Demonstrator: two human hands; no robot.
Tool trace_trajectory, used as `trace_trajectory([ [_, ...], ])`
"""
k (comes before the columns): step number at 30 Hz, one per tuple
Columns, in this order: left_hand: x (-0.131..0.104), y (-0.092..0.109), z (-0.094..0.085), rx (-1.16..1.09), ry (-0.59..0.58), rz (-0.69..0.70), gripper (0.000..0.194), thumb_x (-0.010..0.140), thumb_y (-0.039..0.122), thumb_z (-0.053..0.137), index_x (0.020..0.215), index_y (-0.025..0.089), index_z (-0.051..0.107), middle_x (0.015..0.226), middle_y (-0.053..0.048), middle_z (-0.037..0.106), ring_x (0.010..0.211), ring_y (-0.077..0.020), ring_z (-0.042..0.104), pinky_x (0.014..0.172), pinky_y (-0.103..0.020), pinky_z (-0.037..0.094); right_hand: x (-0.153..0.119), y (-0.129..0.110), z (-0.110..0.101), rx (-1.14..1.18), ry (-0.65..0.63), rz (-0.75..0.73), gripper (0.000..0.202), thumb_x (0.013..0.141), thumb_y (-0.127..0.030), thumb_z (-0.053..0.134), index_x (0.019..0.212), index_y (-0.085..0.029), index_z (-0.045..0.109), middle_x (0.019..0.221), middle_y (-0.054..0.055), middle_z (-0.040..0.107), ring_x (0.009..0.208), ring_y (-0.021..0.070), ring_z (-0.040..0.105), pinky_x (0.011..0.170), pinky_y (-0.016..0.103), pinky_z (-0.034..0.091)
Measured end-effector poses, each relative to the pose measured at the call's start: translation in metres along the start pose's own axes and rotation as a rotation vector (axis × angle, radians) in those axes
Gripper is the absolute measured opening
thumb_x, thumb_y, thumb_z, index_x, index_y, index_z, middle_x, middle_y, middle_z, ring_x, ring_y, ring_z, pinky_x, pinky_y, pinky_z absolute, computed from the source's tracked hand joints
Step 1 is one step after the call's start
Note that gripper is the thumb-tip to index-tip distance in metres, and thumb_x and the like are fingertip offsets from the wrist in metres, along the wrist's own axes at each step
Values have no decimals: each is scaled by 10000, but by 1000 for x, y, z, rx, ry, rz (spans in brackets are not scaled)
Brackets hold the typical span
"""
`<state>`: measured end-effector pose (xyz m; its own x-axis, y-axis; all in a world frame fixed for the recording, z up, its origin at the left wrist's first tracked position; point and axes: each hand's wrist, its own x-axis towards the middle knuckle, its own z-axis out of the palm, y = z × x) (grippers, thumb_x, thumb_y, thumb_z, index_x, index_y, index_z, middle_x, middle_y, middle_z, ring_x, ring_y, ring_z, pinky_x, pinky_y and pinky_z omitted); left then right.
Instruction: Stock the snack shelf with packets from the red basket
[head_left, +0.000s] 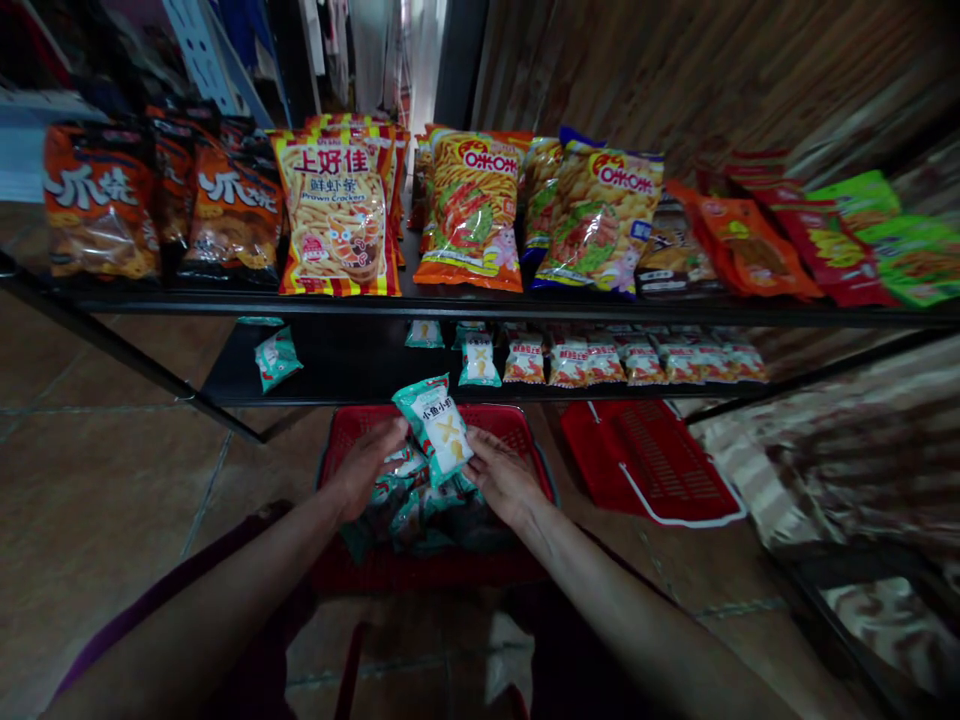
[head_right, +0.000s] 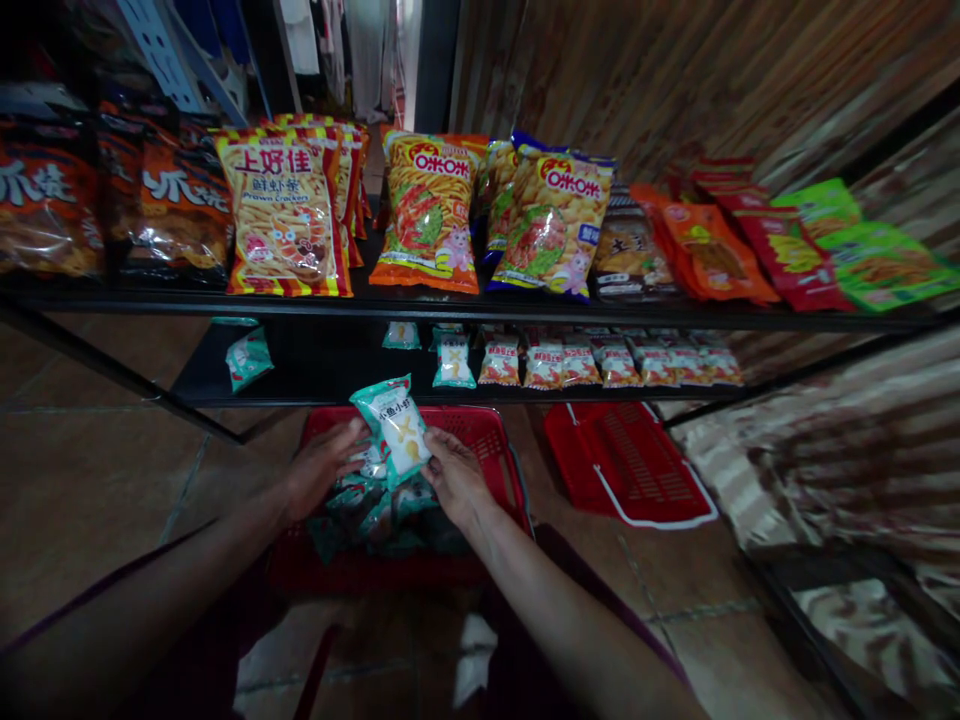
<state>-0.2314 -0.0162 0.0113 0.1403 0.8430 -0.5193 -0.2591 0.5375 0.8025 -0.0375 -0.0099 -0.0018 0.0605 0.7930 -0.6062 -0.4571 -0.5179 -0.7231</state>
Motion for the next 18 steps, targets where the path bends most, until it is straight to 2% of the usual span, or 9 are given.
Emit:
trace_trajectory([
  [3, -9, -15, 17, -37, -55, -63, 639, 677, 478, 710, 1238, 245, 511, 1255, -100, 595, 1097, -238, 591, 882, -370, 475, -5, 14, 5, -16, -29, -11, 343, 479, -337, 827, 722, -221, 615, 786, 8, 686, 737, 164, 632, 672, 292, 481],
  [7, -9, -27, 24, -133, 27, -7, 616, 622, 386, 765, 1165, 215, 531, 1088, -80, 673, 927, -216, 657, 832, -357, 506, -9, 26, 7, -183, -39, -35, 356, 492, -373, 814, 752, -221, 624, 814, 10, 679, 780, 169, 632, 693, 291, 483],
  [9, -6, -29, 21, -123, 58, -8, 584, 618, 351, 770, 1134, 196, 545, 1063, -80, 680, 895, -208, 662, 821, -342, 514, -7, 22, 6, -240, -19, -98, 349, 517, -388, 800, 777, -220, 638, 871, 19, 679, 845, 172, 630, 728, 286, 484],
  [12, -7, -29, 15, -52, -14, -93, 595, 645, 357, 750, 1179, 214, 531, 1088, -79, 674, 905, -215, 661, 804, -346, 519, -2, 6, 3, -225, -10, -199, 374, 554, -388, 785, 868, -235, 652, 977, 18, 676, 947, 162, 619, 803, 273, 477],
  [15, -12, -29, 13, 117, -57, -146, 648, 653, 381, 741, 1239, 230, 509, 1130, -83, 660, 948, -226, 648, 809, -341, 510, -1, -11, 1, -301, -77, -252, 433, 593, -399, 768, 978, -234, 657, 1024, 23, 679, 951, 157, 618, 822, 279, 473],
  [18, -16, -30, 14, 286, -90, -109, 664, 646, 377, 740, 1252, 221, 517, 1167, -85, 643, 980, -228, 632, 824, -321, 496, 0, -18, 0, -398, -137, -262, 454, 600, -419, 763, 989, -200, 678, 1008, 42, 694, 903, 167, 630, 810, 300, 478],
])
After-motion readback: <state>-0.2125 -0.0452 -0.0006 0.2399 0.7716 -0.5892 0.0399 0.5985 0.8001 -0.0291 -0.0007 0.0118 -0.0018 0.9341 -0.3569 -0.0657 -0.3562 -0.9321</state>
